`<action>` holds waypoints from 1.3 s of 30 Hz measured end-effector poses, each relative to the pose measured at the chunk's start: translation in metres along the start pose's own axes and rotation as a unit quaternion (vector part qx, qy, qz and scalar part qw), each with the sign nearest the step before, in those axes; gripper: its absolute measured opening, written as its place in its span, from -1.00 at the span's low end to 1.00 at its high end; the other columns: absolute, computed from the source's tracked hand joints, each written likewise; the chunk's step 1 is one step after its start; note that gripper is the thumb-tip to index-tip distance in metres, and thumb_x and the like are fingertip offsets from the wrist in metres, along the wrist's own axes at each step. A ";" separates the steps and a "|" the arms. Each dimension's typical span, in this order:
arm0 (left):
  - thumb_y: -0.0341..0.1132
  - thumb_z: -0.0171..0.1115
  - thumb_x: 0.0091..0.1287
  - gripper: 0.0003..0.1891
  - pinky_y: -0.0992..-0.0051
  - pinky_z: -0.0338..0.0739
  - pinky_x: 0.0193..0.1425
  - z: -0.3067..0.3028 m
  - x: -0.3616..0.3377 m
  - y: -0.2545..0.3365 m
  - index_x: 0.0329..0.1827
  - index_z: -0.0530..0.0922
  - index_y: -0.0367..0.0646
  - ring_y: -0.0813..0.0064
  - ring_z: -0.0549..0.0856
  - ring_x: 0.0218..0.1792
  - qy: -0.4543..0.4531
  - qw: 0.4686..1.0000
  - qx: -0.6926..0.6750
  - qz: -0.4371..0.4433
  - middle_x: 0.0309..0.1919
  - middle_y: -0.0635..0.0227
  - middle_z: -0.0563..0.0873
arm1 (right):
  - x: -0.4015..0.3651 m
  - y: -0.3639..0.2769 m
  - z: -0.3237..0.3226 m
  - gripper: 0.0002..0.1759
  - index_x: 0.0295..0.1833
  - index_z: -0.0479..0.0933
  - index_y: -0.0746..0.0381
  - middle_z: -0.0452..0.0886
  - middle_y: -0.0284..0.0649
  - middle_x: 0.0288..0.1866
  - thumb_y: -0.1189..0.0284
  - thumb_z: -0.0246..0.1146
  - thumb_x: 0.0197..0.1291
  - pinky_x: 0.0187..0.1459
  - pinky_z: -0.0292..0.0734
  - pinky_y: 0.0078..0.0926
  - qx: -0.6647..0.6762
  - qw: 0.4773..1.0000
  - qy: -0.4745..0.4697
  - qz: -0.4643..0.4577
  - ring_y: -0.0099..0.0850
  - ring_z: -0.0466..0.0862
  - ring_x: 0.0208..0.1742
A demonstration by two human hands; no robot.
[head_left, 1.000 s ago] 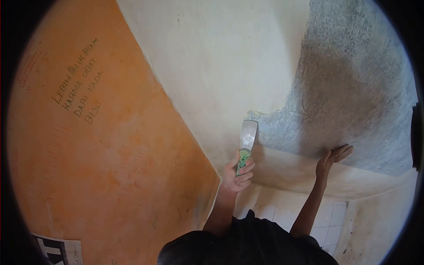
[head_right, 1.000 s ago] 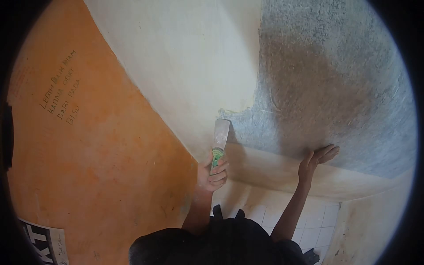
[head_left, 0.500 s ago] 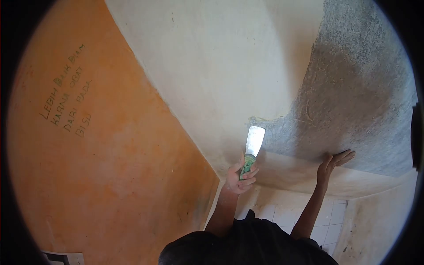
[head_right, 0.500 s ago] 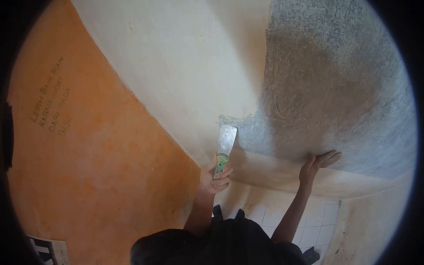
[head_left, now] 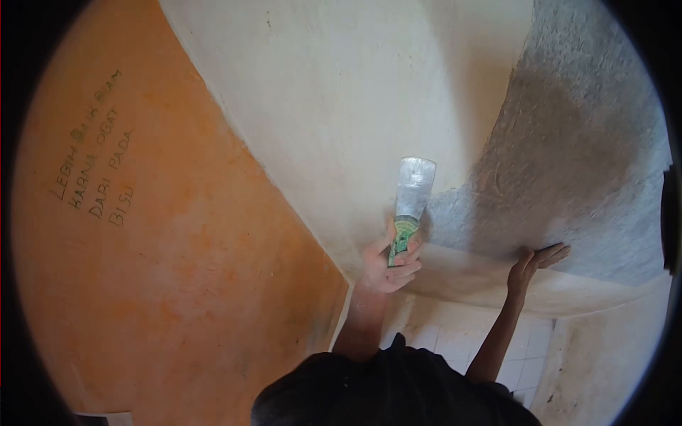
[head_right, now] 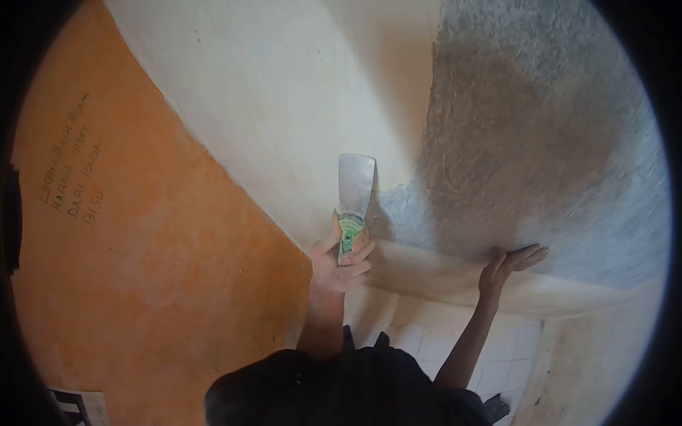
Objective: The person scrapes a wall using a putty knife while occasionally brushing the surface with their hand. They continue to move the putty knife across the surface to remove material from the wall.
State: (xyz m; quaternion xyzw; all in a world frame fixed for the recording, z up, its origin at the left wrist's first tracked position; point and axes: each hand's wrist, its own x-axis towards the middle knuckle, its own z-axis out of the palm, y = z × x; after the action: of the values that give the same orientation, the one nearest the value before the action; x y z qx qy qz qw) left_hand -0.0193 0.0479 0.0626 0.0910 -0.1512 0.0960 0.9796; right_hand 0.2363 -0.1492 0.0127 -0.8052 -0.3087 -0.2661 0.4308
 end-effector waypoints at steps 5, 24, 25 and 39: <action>0.19 -0.17 0.46 -0.44 0.68 0.05 -0.80 -0.038 -0.030 -0.021 -0.26 0.40 -0.22 0.72 0.19 -0.80 0.077 0.997 0.009 -0.006 -0.61 0.51 0.33 | 0.008 0.011 0.004 -0.03 0.53 -0.49 0.28 -0.63 0.11 0.55 -0.21 -0.31 0.38 0.47 -0.52 0.09 -0.014 0.999 0.015 -0.025 0.05 -0.56 0.56; 0.16 -0.16 0.47 -0.46 0.66 0.07 -0.79 -0.028 -0.022 -0.027 -0.25 0.44 -0.20 0.69 0.21 -0.78 0.090 0.996 -0.004 0.002 -0.61 0.49 0.34 | 0.010 0.007 0.003 -0.02 0.53 -0.49 0.27 -0.65 0.10 0.55 -0.22 -0.29 0.37 0.46 -0.52 0.12 0.063 0.997 -0.040 0.022 0.05 -0.58 0.56; 0.16 -0.16 0.47 -0.47 0.67 0.06 -0.79 -0.025 -0.028 -0.030 -0.24 0.44 -0.21 0.69 0.20 -0.78 0.087 0.996 -0.008 -0.004 -0.61 0.49 0.33 | 0.002 0.007 0.001 -0.02 0.53 -0.49 0.26 -0.65 0.09 0.55 -0.22 -0.29 0.37 0.46 -0.52 0.12 0.124 0.985 -0.092 0.079 0.05 -0.58 0.55; 0.18 -0.15 0.46 -0.48 0.69 0.04 -0.81 -0.027 -0.028 -0.038 -0.30 0.37 -0.17 0.72 0.18 -0.80 0.068 0.997 -0.023 0.041 -0.62 0.51 0.31 | 0.010 -0.004 0.001 0.02 0.51 -0.52 0.29 -0.66 0.12 0.55 -0.27 -0.32 0.34 0.46 -0.55 0.11 0.048 0.998 -0.032 0.001 0.05 -0.60 0.55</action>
State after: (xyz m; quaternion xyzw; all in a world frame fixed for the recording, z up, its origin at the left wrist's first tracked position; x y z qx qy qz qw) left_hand -0.0302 0.0125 0.0225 0.0551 -0.0903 0.1385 0.9847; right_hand 0.2405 -0.1438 0.0209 -0.7922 -0.3341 -0.2246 0.4586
